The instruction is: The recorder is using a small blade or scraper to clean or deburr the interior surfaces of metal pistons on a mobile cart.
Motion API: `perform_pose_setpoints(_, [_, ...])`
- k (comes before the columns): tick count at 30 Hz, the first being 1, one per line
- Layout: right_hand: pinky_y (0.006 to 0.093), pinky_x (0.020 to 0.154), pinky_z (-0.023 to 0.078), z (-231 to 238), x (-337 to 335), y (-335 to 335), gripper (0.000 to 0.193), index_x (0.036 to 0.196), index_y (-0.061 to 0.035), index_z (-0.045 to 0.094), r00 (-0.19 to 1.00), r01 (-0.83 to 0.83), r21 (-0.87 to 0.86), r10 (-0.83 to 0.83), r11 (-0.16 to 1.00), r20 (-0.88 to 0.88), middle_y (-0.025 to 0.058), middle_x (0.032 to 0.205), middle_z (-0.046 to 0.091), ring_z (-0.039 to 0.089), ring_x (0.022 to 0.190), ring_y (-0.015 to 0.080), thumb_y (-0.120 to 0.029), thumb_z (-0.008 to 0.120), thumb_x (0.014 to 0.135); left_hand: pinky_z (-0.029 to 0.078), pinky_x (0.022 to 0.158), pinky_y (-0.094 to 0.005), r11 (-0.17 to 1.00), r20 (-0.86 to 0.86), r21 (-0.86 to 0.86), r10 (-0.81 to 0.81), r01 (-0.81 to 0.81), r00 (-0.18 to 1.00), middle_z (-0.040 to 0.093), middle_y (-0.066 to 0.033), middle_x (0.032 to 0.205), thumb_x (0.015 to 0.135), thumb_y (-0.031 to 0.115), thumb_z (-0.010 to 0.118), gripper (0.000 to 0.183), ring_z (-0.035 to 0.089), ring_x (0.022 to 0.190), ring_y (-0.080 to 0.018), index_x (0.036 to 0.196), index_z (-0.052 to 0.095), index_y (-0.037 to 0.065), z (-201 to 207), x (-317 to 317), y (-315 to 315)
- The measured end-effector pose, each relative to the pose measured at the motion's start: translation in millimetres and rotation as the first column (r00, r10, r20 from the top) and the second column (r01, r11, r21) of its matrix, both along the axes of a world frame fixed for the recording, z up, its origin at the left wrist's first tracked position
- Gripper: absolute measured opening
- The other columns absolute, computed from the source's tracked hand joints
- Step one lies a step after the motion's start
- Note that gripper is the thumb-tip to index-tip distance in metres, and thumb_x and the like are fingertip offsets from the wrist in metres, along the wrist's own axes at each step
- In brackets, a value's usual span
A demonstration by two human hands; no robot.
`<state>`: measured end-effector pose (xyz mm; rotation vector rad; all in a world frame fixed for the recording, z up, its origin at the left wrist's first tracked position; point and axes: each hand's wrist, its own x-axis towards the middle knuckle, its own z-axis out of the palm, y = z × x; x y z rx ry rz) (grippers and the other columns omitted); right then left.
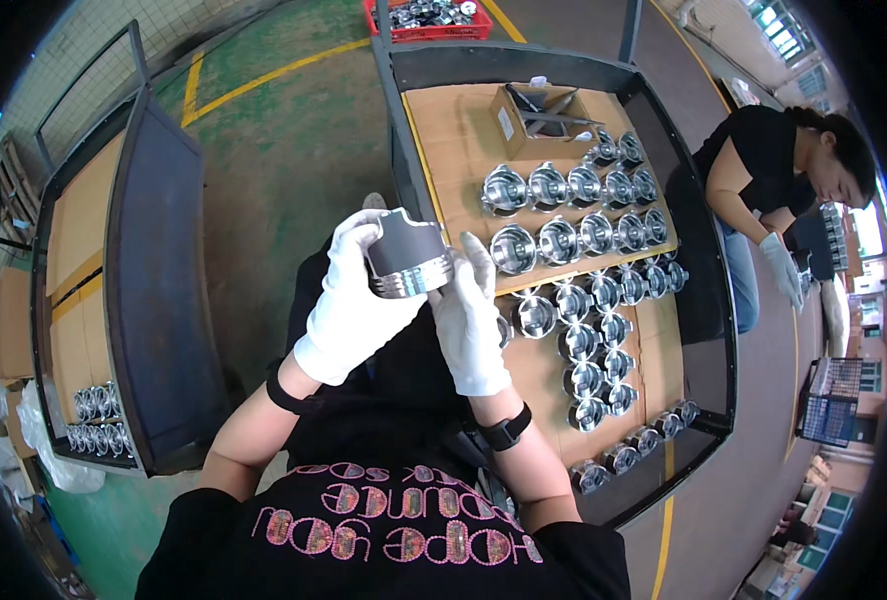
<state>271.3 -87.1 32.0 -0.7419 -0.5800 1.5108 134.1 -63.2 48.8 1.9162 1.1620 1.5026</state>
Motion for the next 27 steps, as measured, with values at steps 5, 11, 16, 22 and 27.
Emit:
perform_pose_setpoints(5, [0.0411, 0.100, 0.043, -3.9, -1.0, 3.4, 0.062, 0.137, -0.0118, 0.040, 0.595, -0.501, -0.154, 0.209, 0.851, -0.776, 0.0117, 0.136, 0.049, 0.050, 0.122, 0.0259, -0.058, 0.036, 0.096, 0.049, 0.092, -0.0388, 0.999, -0.030, -0.053, 0.010, -0.012, 0.999, 0.048, -0.0187, 0.126, 0.060, 0.008, 0.083, 0.070, 0.055, 0.113, -0.0343, 0.117, 0.041, 0.004, 4.8, -1.7, -2.9])
perform_pose_setpoints(11, [0.0381, 0.091, 0.050, 5.7, 2.5, 5.8, 0.070, 0.139, -0.0100, 0.037, 0.771, -0.419, -0.084, 0.305, 0.904, -0.560, 0.0142, 0.132, 0.051, 0.056, 0.115, 0.0280, -0.063, 0.030, 0.095, 0.047, 0.094, -0.0382, 0.993, 0.014, -0.109, -0.050, 0.051, 0.999, 0.045, -0.0178, 0.125, 0.065, 0.006, 0.079, 0.068, 0.053, 0.112, -0.0330, 0.120, 0.039, 0.002, -0.4, -5.2, -0.9])
perform_pose_setpoints(16, [0.0396, 0.098, 0.045, 4.4, 0.4, 3.8, 0.061, 0.139, -0.0083, 0.030, 0.988, -0.118, 0.001, 0.118, 0.993, -0.102, 0.0128, 0.137, 0.043, 0.047, 0.124, 0.0272, -0.046, 0.049, 0.095, 0.047, 0.095, -0.0397, 0.995, -0.108, -0.104, 0.002, -0.013, 0.994, 0.042, -0.0197, 0.128, 0.068, 0.008, 0.077, 0.065, 0.053, 0.113, -0.0351, 0.123, 0.043, -0.001, -17.7, -6.6, 2.4])
perform_pose_setpoints(22, [0.0396, 0.101, 0.042, 4.8, -3.9, 5.1, 0.083, 0.137, -0.0077, 0.028, 0.958, 0.114, 0.235, -0.169, 0.965, 0.231, 0.0119, 0.133, 0.038, 0.044, 0.122, 0.0217, 0.001, 0.076, 0.070, 0.045, 0.097, -0.0413, 0.966, -0.122, -0.259, -0.055, 0.022, 0.991, 0.041, -0.0211, 0.131, 0.067, 0.011, 0.078, 0.073, 0.049, 0.119, -0.0384, 0.128, 0.040, -0.002, -26.0, -3.9, -2.2])
perform_pose_setpoints(27, [0.0381, 0.097, 0.045, -2.5, -4.9, 6.5, 0.083, 0.132, -0.0049, 0.032, 0.590, 0.113, 0.454, -0.427, 0.884, 0.685, 0.0115, 0.128, 0.038, 0.045, 0.118, 0.0213, -0.002, 0.081, 0.066, 0.044, 0.097, -0.0406, 0.997, -0.278, -0.076, -0.033, 0.012, 0.960, 0.048, -0.0196, 0.122, 0.081, -0.007, 0.055, 0.034, 0.048, 0.116, -0.0370, 0.115, 0.051, -0.004, -31.5, -12.4, 0.1])
